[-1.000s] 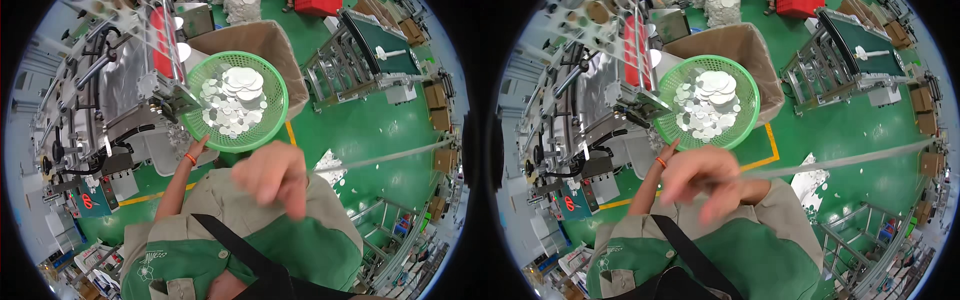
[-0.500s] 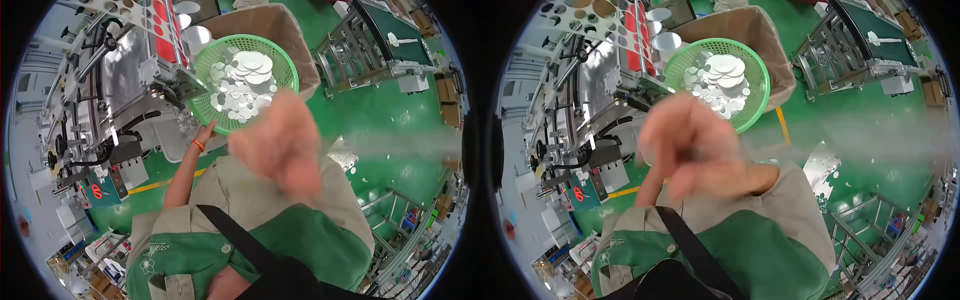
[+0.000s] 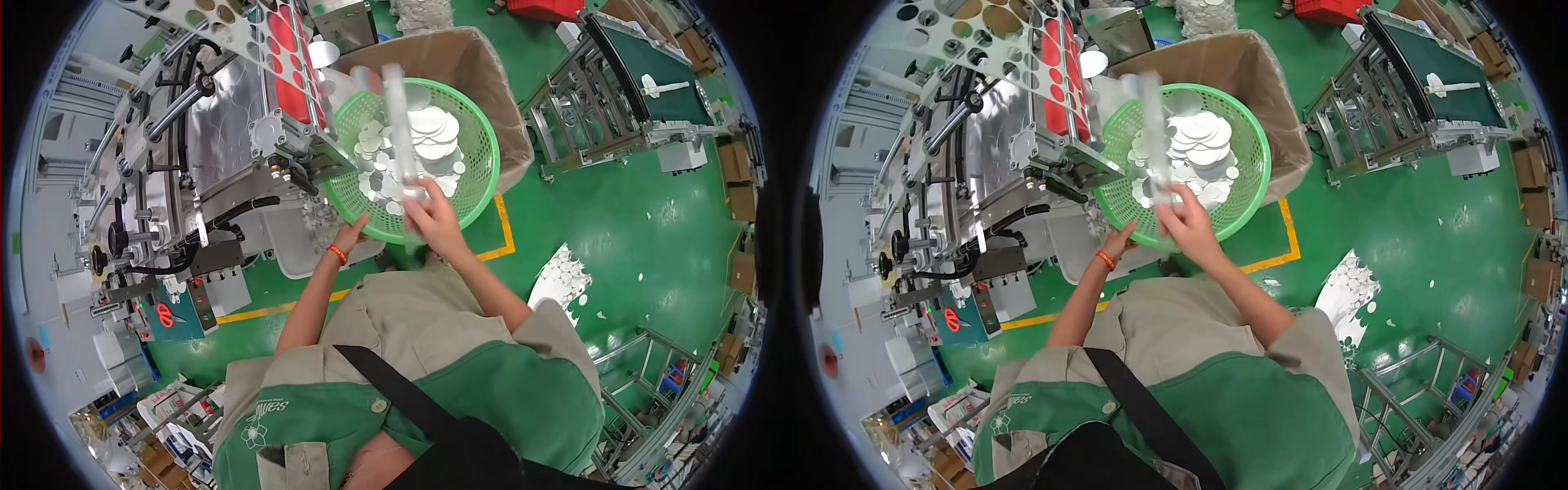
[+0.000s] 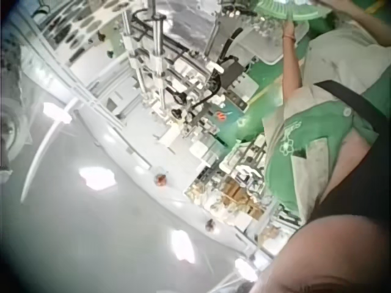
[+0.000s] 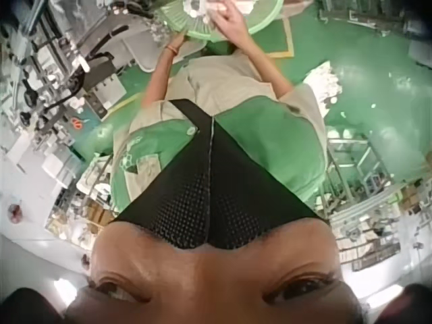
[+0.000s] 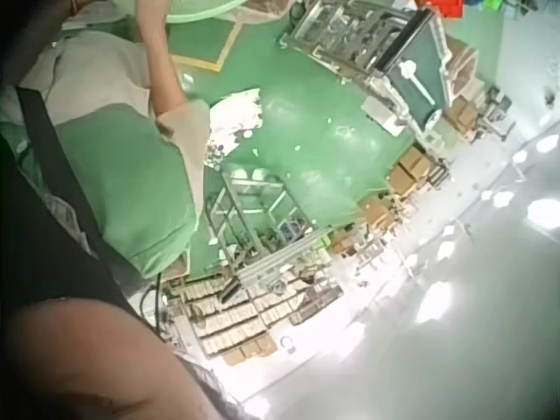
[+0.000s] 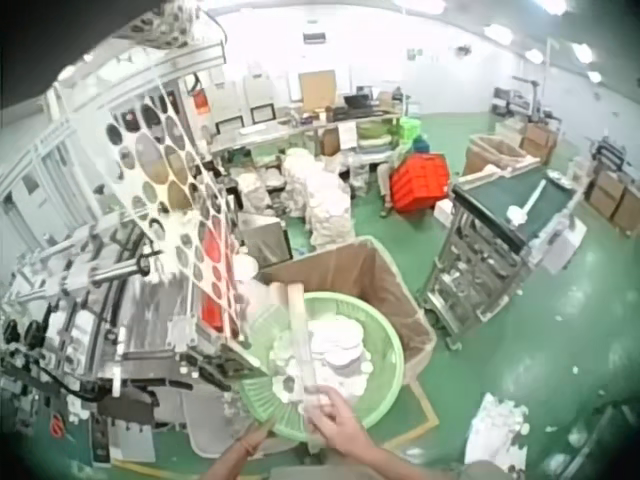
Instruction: The person operates the control panel on a cutting machine, then holds a plastic basket under the machine chute to catch stamped circular discs while guiding them with a plastic stick.
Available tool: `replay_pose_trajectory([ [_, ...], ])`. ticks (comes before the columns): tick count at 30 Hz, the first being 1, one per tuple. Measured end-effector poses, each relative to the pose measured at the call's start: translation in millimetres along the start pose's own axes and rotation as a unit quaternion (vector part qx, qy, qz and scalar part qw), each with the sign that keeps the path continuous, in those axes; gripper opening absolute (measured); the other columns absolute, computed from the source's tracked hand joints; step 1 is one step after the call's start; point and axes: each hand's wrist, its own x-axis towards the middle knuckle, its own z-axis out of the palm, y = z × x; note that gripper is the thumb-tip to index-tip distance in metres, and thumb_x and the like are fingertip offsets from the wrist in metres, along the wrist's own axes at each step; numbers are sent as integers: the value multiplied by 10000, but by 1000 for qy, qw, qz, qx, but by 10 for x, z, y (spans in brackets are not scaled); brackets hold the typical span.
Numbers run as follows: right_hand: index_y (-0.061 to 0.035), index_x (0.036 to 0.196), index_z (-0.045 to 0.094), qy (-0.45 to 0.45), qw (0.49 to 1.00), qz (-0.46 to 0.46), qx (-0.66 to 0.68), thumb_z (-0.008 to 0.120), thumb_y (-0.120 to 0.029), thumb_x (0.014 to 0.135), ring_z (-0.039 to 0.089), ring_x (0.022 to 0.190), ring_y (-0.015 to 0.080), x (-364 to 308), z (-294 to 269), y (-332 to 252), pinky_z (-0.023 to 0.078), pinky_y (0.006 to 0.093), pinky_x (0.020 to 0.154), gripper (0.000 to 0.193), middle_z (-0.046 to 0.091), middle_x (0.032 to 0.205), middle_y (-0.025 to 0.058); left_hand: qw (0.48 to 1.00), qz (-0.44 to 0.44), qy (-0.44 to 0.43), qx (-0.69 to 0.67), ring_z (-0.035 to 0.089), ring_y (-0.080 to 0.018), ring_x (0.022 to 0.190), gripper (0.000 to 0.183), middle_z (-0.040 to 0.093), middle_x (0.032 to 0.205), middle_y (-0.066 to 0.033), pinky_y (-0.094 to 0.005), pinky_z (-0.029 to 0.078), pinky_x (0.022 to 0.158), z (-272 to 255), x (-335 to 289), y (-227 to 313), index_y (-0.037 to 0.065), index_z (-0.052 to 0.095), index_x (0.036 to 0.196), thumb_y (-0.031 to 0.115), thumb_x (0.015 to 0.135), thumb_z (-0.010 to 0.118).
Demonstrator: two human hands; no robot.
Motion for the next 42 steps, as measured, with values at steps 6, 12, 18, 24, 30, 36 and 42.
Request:
replay_pose_trajectory([
  [6,-98,1288,369,28,948,-133,-289,516,-158,811,424,448,92,519,471,14,354,272,460,503,495,518,35,1000,-9,-14,1,570,-151,864,515,569,1003,-45,-273,460,738,39,-55,110,63,480,1138,455,807,529],
  [12,-106,1290,365,35,953,-55,-295,501,-184,796,397,438,119,408,257,324,353,278,470,518,475,496,53,1000,11,-12,-12,570,-144,832,472,573,974,-37,-284,461,729,50,-41,70,71,502,1101,445,814,525],
  [18,-94,1285,371,5,943,-191,-273,474,-145,794,373,427,149,483,450,-157,347,271,463,504,442,503,91,999,-2,-34,-6,570,-146,840,469,572,975,-37,-286,464,729,-4,-12,54,67,491,1110,436,822,518],
  [24,-82,1256,411,0,940,-118,-320,483,-163,773,432,423,205,256,322,-67,360,307,463,495,457,492,112,1000,2,3,15,567,-147,864,491,562,998,-43,-284,464,736,86,-76,188,62,476,1139,438,825,514],
  [30,-86,1264,394,16,917,-219,-332,480,-149,775,449,428,251,359,596,-614,376,327,465,501,481,513,121,1000,5,-1,5,573,-150,837,485,559,1000,-41,-292,470,715,-12,25,-6,80,461,1156,428,823,518],
  [36,-70,1285,360,-31,942,-94,-320,491,-150,783,407,438,154,413,194,388,362,299,472,526,431,493,79,999,22,-34,20,573,-173,884,495,555,1031,-63,-294,466,744,27,0,58,51,413,1182,416,854,477],
  [42,-62,1279,376,0,967,-147,-210,512,-148,781,348,464,79,399,354,2,336,264,466,523,398,509,30,1000,8,-17,6,570,-135,787,475,569,977,-36,-267,464,659,0,53,33,79,469,1137,426,818,525],
])
